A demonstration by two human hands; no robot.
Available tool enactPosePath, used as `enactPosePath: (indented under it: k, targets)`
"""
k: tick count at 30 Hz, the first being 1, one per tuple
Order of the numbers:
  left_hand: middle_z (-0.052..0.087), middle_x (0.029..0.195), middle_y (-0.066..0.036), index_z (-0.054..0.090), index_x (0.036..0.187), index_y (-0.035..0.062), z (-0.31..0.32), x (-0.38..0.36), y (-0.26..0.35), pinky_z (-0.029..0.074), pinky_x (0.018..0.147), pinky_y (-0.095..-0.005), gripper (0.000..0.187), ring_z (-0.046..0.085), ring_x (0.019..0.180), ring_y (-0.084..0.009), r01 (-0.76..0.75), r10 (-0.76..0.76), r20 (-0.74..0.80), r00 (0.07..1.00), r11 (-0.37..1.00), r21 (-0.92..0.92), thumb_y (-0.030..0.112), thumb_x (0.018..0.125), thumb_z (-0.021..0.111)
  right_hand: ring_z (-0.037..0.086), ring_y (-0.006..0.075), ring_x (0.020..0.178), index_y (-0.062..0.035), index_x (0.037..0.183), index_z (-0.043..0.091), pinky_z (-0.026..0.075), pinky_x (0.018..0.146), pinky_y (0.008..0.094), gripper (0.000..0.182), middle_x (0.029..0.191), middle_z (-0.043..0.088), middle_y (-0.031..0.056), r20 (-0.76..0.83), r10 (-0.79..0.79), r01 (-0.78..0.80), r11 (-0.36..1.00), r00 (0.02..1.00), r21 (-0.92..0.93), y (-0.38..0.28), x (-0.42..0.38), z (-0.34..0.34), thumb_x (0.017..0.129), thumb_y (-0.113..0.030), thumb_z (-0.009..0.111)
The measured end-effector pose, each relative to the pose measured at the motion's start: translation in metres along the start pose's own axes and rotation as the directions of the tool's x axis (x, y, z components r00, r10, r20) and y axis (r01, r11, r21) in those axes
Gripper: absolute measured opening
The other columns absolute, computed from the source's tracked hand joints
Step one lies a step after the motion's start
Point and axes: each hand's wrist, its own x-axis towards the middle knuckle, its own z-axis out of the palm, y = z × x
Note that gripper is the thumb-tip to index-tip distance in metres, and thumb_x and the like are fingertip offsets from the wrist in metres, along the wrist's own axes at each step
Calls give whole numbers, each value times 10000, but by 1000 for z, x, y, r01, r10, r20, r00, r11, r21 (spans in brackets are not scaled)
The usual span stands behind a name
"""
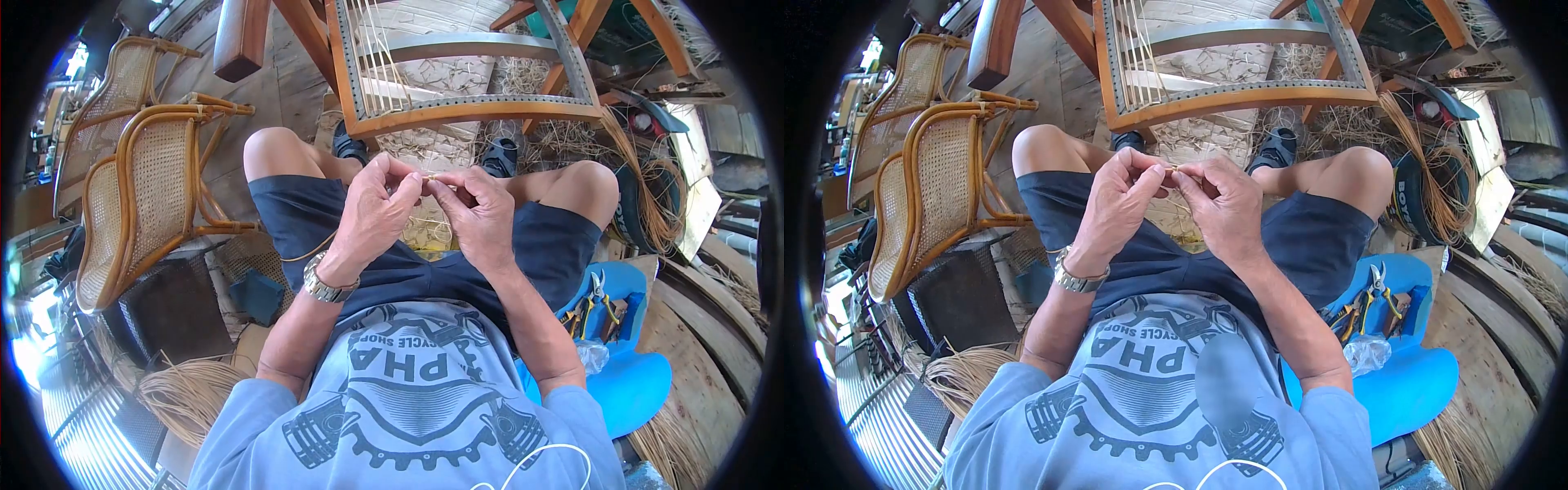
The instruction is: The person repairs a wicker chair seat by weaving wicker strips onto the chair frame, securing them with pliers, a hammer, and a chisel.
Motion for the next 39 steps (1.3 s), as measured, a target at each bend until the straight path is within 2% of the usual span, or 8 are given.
enactPosePath:
  k: [3, 8, 15, 20, 26, 30, 32, 39]
  targets:
    - [675, 947, -66, 598, 1009, -7, 2, 2, -3, 540, 794, -244, 151, 656, 879, -102, -12, 12, -10, 1000, 1000, 6, 144, 1006, 593, 592, 33, 761, -18, 943, 736, 479, 655, 190, 63, 812, 641, -9, 8, 10, -10, 997, 1000, -73, -8, 1, -4, 881, -30, 742]
    - [675, 1009, -72, 596, 1098, -21, 1, 22, 8, 530, 780, -236, 197, 645, 884, -97, -36, 31, -40, 999, 990, -136, 155, 1014, 573, 593, 39, 742, 7, 1001, 705, 474, 676, 189, 105, 832, 665, -4, -33, 259, -239, 928, 965, 287, 4, 3, -11, 933, -69, 679]
    - [666, 936, -69, 626, 1043, -48, -23, 125, 17, 513, 675, -214, 254, 618, 764, -88, 31, -48, -249, 967, 997, -70, 201, 1002, 595, 528, 41, 720, -16, 1036, 666, 440, 662, 195, 110, 858, 631, -16, -64, 339, -257, 810, 939, 528, 21, 11, -45, 956, -90, 654]
    - [652, 786, -24, 683, 936, -13, -39, 186, -2, 449, 558, -202, 207, 543, 624, -60, 214, -215, -3, 977, 976, -26, 190, 966, 652, 524, 59, 736, 6, 1041, 653, 430, 694, 202, 115, 838, 615, 4, -85, 324, -223, 796, 942, 563, 14, 11, -54, 966, -79, 633]
    - [642, 763, -12, 681, 911, -24, -34, 194, 11, 389, 500, -192, 233, 508, 591, -47, 24, -32, -176, 984, 999, -46, 207, 934, 696, 528, 52, 727, 17, 1070, 660, 422, 670, 196, 143, 841, 607, -5, -91, 330, -224, 792, 940, 568, 16, 12, -56, 976, -85, 625]
    - [632, 742, -13, 688, 887, -32, -39, 173, 12, 377, 498, -238, 349, 473, 539, -73, 146, -103, -277, 955, 979, 142, 316, 908, 708, 520, 67, 740, 5, 1049, 651, 427, 695, 208, 111, 852, 612, 2, -70, 314, -222, 795, 947, 564, 18, 11, -54, 972, -69, 621]
    - [639, 734, -18, 701, 870, -22, -38, 167, 11, 403, 512, -267, 353, 496, 547, -85, 211, -142, -173, 975, 840, 499, 329, 903, 712, 526, 60, 746, -3, 1054, 658, 433, 694, 203, 115, 874, 622, -2, -62, 336, -243, 785, 940, 570, 17, 10, -49, 970, -78, 633]
    - [677, 854, -32, 709, 968, -22, -24, 180, 1, 472, 707, -244, 241, 587, 772, -74, -103, 126, -53, 991, 943, 317, 216, 942, 686, 535, 52, 758, -9, 1062, 668, 443, 709, 201, 135, 887, 633, -12, -63, 357, -259, 777, 932, 574, 17, 5, -44, 962, -99, 661]
